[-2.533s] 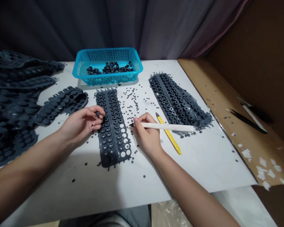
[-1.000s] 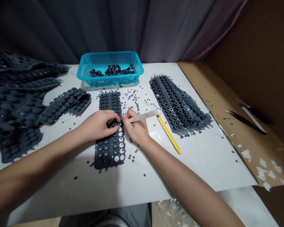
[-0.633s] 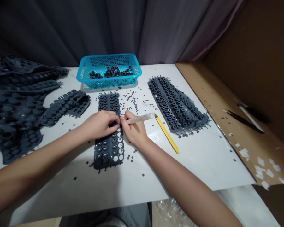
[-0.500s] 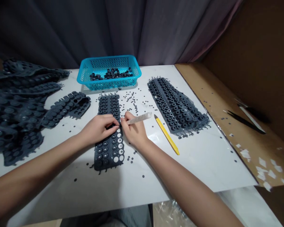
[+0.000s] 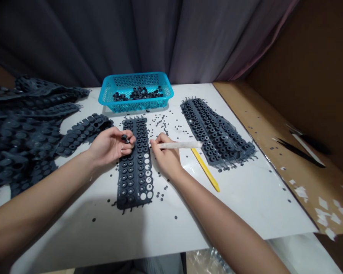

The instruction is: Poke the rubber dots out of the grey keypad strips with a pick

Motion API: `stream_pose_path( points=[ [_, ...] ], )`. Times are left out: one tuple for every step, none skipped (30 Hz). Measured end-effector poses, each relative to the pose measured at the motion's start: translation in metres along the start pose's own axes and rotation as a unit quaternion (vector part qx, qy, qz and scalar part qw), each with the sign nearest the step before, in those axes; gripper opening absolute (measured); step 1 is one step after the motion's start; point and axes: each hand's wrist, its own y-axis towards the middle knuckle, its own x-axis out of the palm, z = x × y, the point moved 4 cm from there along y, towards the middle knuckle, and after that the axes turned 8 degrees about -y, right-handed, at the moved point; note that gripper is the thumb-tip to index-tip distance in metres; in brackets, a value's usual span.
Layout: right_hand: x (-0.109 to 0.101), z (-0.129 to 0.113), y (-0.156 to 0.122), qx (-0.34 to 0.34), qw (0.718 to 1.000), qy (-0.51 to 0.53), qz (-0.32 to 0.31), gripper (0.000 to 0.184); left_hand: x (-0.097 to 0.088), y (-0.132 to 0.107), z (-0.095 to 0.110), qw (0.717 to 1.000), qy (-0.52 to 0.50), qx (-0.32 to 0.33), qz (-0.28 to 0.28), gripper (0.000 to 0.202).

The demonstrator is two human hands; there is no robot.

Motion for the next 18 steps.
stream_pose_path(
  points=[
    [0.001, 0.000, 0.001, -0.001, 1.000, -0.004, -0.004, 0.027, 0.001, 0.002, 0.001, 1.000, 0.008, -0.011, -0.014, 0.012],
    [0.002, 0.000, 0.002, -0.001, 1.000, -0.008, -0.009, 0.027, 0.002, 0.005, 0.002, 0.999, 0.035, -0.007, -0.022, 0.014],
    [0.002, -0.001, 0.002, 0.000, 1.000, -0.010, -0.013, 0.027, 0.002, 0.007, 0.003, 0.997, 0.076, 0.007, -0.024, 0.017],
    [0.003, -0.001, 0.003, 0.002, 1.000, -0.012, -0.016, 0.027, 0.002, 0.009, 0.003, 0.992, 0.123, 0.025, -0.023, 0.019],
    [0.004, -0.001, 0.003, 0.003, 1.000, -0.015, -0.019, 0.027, 0.003, 0.010, 0.004, 0.984, 0.172, 0.044, -0.018, 0.021],
    [0.004, -0.001, 0.003, 0.003, 1.000, -0.017, -0.022, 0.027, 0.003, 0.011, 0.004, 0.974, 0.218, 0.061, -0.015, 0.022],
    [0.004, -0.002, 0.003, 0.002, 1.000, -0.019, -0.024, 0.027, 0.003, 0.011, 0.004, 0.965, 0.252, 0.076, -0.013, 0.023],
    [0.005, -0.002, 0.003, 0.001, 0.999, -0.022, -0.027, 0.027, 0.004, 0.011, 0.005, 0.954, 0.287, 0.090, -0.016, 0.024],
    [0.005, -0.002, 0.003, -0.002, 0.999, -0.025, -0.029, 0.027, 0.006, 0.011, 0.006, 0.936, 0.333, 0.107, -0.024, 0.022],
    [0.005, -0.002, 0.003, -0.005, 0.999, -0.027, -0.031, 0.027, 0.008, 0.010, 0.007, 0.908, 0.398, 0.129, -0.037, 0.019],
    [0.005, -0.003, 0.004, -0.009, 0.999, -0.031, -0.032, 0.027, 0.012, 0.009, 0.008, 0.868, 0.469, 0.153, -0.051, 0.017],
    [0.005, -0.003, 0.004, -0.013, 0.999, -0.034, -0.034, 0.027, 0.015, 0.009, 0.008, 0.823, 0.537, 0.175, -0.063, 0.017],
    [0.005, -0.003, 0.004, -0.017, 0.999, -0.039, -0.035, 0.027, 0.019, 0.009, 0.008, 0.776, 0.596, 0.191, -0.071, 0.017],
    [0.005, -0.003, 0.004, -0.020, 0.998, -0.043, -0.035, 0.026, 0.022, 0.009, 0.008, 0.734, 0.644, 0.201, -0.074, 0.018],
    [0.006, -0.003, 0.004, -0.023, 0.998, -0.048, -0.035, 0.026, 0.026, 0.009, 0.008, 0.705, 0.676, 0.203, -0.072, 0.019],
    [0.006, -0.003, 0.004, -0.025, 0.998, -0.051, -0.034, 0.026, 0.029, 0.010, 0.008, 0.681, 0.701, 0.202, -0.069, 0.018],
    [0.006, -0.003, 0.004, -0.028, 0.998, -0.054, -0.032, 0.026, 0.032, 0.011, 0.008, 0.661, 0.721, 0.198, -0.069, 0.018],
    [0.006, -0.002, 0.004, -0.030, 0.997, -0.057, -0.031, 0.026, 0.035, 0.012, 0.008, 0.645, 0.735, 0.193, -0.073, 0.017]
  ],
)
